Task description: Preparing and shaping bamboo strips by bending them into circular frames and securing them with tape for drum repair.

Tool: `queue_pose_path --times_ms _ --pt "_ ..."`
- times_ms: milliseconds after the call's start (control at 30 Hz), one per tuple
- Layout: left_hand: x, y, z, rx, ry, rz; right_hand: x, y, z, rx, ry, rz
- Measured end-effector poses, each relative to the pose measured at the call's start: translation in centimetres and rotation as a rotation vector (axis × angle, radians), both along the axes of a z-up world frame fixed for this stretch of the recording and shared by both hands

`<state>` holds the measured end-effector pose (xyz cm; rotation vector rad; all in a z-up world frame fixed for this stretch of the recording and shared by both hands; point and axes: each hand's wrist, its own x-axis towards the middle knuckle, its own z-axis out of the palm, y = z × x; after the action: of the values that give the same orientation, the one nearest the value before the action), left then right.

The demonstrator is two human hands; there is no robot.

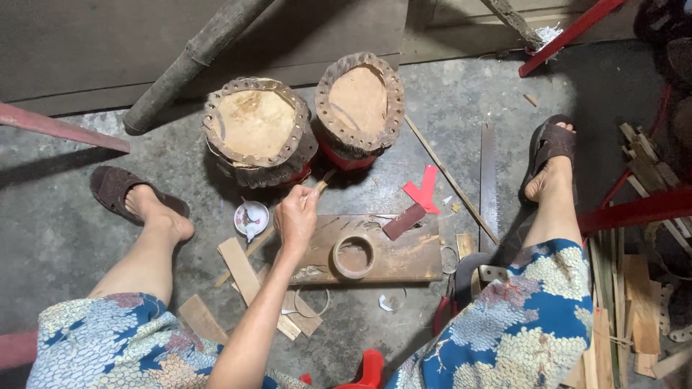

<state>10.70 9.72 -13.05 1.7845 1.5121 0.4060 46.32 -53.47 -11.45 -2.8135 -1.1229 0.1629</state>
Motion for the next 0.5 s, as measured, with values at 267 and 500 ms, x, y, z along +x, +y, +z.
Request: queue_pose_path --times_ms 267,500 --pt "-0.6 -0.2 -2.9 0.340 -0.076 -0.118 -7.0 33.9 11.0 -0.362 0.083 0.451" --pt "-0.9 -1.2 1.6 -0.006 0.017 -0.057 -7.0 46.6 0.4 -0.627 0.111 0.774"
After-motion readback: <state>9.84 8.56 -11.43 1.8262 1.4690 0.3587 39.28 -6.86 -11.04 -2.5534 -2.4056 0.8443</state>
